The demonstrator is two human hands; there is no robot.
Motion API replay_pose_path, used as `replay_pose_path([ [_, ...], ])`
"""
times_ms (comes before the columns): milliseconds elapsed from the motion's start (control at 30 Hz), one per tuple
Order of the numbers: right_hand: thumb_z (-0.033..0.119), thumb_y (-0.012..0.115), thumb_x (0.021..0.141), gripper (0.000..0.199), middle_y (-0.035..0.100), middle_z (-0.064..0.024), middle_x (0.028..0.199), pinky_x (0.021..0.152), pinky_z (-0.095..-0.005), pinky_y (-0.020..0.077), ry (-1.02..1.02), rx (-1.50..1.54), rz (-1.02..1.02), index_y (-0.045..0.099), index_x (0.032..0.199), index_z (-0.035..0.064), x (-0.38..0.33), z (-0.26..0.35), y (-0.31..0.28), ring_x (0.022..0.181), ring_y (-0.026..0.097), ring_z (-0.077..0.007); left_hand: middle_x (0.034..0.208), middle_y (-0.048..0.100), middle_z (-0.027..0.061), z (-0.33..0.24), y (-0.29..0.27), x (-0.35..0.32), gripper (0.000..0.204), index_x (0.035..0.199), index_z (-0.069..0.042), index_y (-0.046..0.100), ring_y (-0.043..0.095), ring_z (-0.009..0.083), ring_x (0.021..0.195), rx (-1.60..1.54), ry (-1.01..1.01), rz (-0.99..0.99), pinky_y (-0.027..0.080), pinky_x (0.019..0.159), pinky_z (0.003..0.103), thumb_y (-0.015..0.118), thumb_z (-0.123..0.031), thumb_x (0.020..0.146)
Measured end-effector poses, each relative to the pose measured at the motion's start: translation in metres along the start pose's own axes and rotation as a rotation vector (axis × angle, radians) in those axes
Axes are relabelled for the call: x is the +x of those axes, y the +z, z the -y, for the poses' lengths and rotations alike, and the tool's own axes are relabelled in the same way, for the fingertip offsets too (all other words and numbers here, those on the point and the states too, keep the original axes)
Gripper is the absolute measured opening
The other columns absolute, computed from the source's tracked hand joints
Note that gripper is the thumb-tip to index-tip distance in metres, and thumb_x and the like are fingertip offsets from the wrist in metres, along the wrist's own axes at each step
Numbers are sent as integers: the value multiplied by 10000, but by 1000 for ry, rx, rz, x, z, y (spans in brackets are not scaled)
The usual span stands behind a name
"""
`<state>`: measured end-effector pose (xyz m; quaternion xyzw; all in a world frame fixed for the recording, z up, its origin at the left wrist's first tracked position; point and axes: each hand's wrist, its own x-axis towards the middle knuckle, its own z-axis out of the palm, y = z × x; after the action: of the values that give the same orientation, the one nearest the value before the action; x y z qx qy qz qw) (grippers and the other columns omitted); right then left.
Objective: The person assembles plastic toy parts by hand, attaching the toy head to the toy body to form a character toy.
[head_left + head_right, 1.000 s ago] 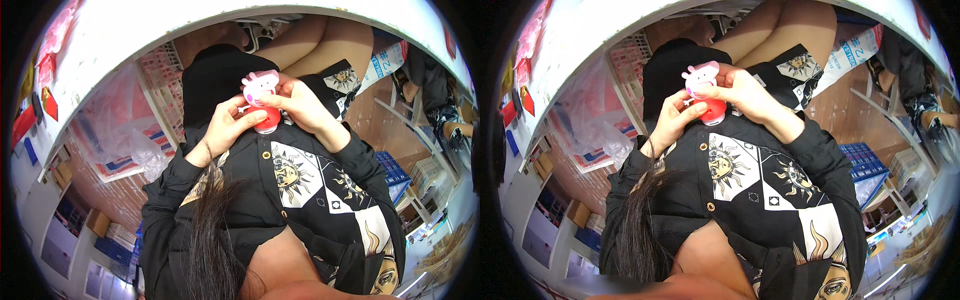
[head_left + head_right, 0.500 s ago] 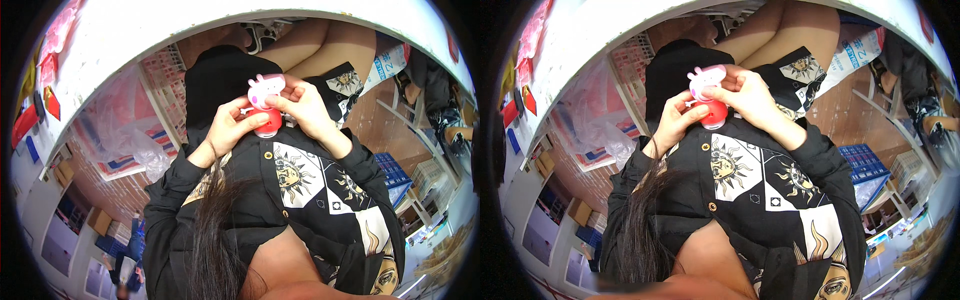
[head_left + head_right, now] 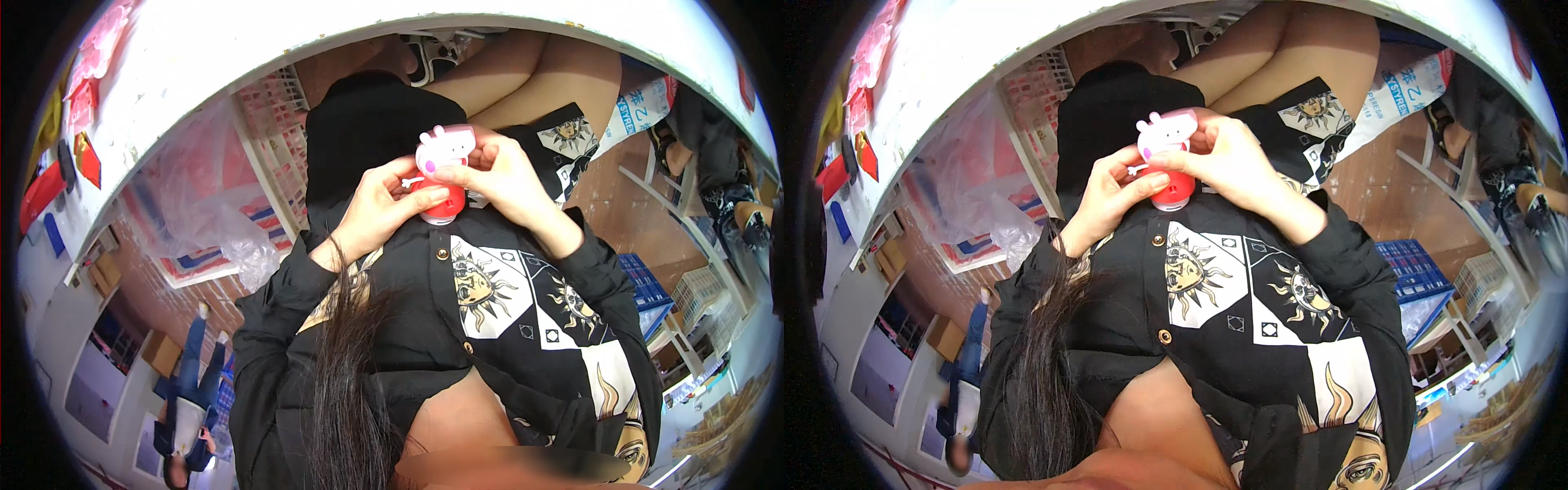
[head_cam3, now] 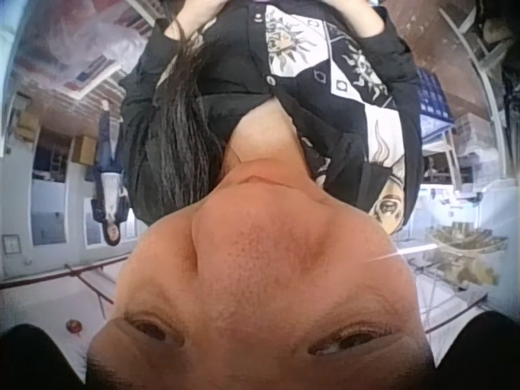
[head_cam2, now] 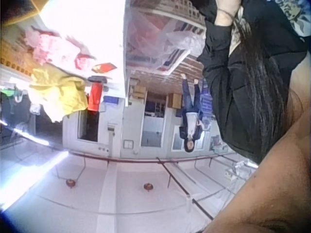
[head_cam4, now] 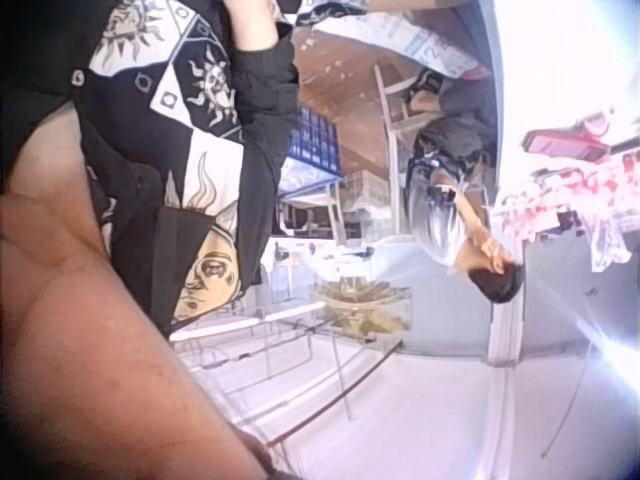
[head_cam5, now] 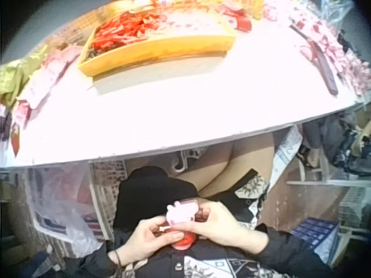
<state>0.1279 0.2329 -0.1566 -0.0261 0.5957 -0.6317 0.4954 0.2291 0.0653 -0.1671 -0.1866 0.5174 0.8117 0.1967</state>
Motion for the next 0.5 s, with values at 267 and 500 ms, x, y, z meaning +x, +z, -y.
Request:
replay_pose_path([
  [267, 153, 634, 885, 426, 624, -103, 1150, 967, -293, 429, -8, 151, 269, 512, 1254, -25, 1, -2, -26, 1060, 587, -148, 1056, 638, 77, -4, 3, 1, 347, 1146, 34, 573, 595, 113, 966, 17, -20, 20, 488, 871, 271, 677, -126, 856],
  [500, 110, 704, 820, 443, 617, -107, 1139, 922, -297, 460, -41, 59, 74, 528, 1206, -20, -6, -5, -3, 1017, 596, -139, 1050, 639, 69, 1, 0, 2, 352, 1154, 40, 567, 590, 113, 978, 52, -24, 31, 479, 883, 272, 667, -138, 867],
])
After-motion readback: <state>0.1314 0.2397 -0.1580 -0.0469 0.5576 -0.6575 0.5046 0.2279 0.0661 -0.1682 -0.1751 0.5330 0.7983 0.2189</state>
